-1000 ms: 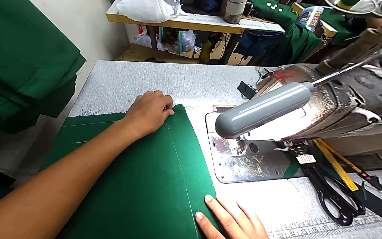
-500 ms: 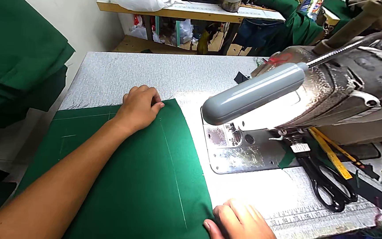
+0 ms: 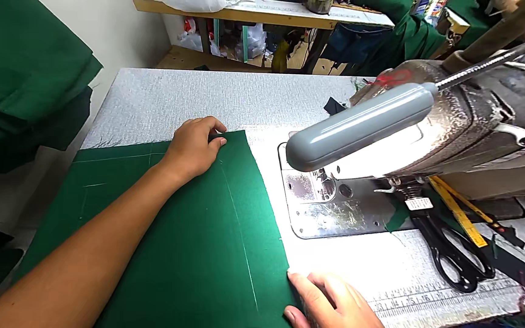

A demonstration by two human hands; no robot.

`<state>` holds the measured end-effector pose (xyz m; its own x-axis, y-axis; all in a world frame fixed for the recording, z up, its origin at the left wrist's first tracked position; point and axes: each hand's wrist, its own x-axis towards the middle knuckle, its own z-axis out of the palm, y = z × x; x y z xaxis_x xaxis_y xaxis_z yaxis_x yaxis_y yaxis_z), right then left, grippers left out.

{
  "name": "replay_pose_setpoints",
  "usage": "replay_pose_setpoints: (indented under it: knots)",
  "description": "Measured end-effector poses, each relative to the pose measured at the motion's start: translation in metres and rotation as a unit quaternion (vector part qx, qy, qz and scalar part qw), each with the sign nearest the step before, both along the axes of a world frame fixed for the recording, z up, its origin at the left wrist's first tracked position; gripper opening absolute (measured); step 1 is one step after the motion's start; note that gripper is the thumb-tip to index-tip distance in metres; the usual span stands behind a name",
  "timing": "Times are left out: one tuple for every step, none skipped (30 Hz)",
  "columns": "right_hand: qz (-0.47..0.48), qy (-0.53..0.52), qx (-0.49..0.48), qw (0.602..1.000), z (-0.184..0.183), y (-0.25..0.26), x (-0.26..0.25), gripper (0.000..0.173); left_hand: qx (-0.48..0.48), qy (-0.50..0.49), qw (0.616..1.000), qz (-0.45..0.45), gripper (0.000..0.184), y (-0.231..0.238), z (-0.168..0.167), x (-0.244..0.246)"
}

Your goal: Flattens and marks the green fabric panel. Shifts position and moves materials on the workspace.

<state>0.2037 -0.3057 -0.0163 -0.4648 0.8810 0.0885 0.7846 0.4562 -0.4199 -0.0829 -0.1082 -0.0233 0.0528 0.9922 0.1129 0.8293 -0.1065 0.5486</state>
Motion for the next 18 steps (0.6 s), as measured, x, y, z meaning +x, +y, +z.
replay_pose_setpoints:
  knots:
    - [0.001, -0.001, -0.001, 1.000, 0.000, 0.000, 0.000, 0.032, -0.001, -0.001, 1.000, 0.000, 0.020, 0.000, -0.001, -0.001]
    - [0.001, -0.003, -0.002, 1.000, 0.000, 0.000, 0.000, 0.032, -0.004, -0.002, 1.000, 0.001, 0.021, 0.001, -0.002, -0.001]
    - [-0.001, -0.006, -0.003, 1.000, 0.000, -0.001, 0.000, 0.033, -0.003, -0.004, 1.000, 0.002, 0.022, 0.001, -0.003, -0.001]
    - [-0.002, -0.009, -0.003, 1.000, 0.000, -0.001, -0.001, 0.033, -0.002, -0.006, 1.000, 0.003, 0.023, 0.002, -0.004, -0.001]
    - [-0.002, -0.011, -0.001, 1.000, -0.001, -0.001, -0.001, 0.033, -0.002, -0.008, 1.000, 0.005, 0.023, 0.002, -0.005, -0.001]
    - [-0.002, -0.014, -0.001, 1.000, -0.001, 0.000, -0.001, 0.033, -0.001, -0.009, 1.000, 0.007, 0.024, 0.002, -0.005, -0.001]
    - [-0.001, -0.016, -0.001, 1.000, 0.000, 0.000, -0.002, 0.033, 0.000, -0.010, 1.000, 0.009, 0.025, 0.002, -0.006, -0.001]
    - [0.000, -0.018, -0.001, 1.000, 0.000, 0.000, -0.002, 0.033, 0.000, -0.009, 1.000, 0.011, 0.025, 0.002, -0.006, -0.001]
    - [0.001, -0.021, -0.002, 1.000, 0.000, 0.000, -0.002, 0.033, 0.000, -0.007, 1.000, 0.011, 0.026, 0.002, -0.006, -0.001]
    - [0.002, -0.023, -0.005, 1.000, 0.001, 0.000, -0.002, 0.033, 0.000, -0.006, 1.000, 0.012, 0.026, 0.003, -0.007, -0.001]
    - [0.004, -0.024, -0.006, 1.000, 0.001, 0.001, -0.002, 0.033, -0.001, -0.006, 1.000, 0.014, 0.026, 0.003, -0.007, -0.001]
    - [0.007, -0.024, -0.006, 1.000, 0.002, 0.003, -0.002, 0.032, -0.004, -0.003, 1.000, 0.017, 0.026, 0.004, -0.008, -0.001]
    - [0.012, -0.026, -0.001, 1.000, 0.003, 0.006, -0.002, 0.031, -0.003, -0.001, 1.000, 0.017, 0.027, 0.005, -0.009, 0.000]
    - [0.019, -0.033, 0.009, 0.999, 0.004, 0.011, -0.003, 0.030, -0.001, 0.000, 1.000, 0.014, 0.027, 0.005, -0.009, 0.000]
    - [0.029, -0.042, 0.023, 0.998, 0.005, 0.018, -0.005, 0.030, 0.001, 0.005, 1.000, 0.008, 0.027, 0.005, -0.009, 0.000]
    - [0.042, -0.047, 0.048, 0.997, 0.005, 0.026, -0.008, 0.031, 0.000, 0.010, 1.000, 0.002, 0.026, 0.006, -0.009, -0.001]
    - [0.057, -0.048, 0.085, 0.994, 0.001, 0.036, -0.011, 0.032, -0.005, 0.015, 1.000, -0.002, 0.026, 0.007, -0.009, -0.001]
    - [0.074, -0.049, 0.126, 0.988, -0.005, 0.046, -0.015, 0.035, -0.011, 0.020, 1.000, -0.001, 0.026, 0.007, -0.007, 0.000]
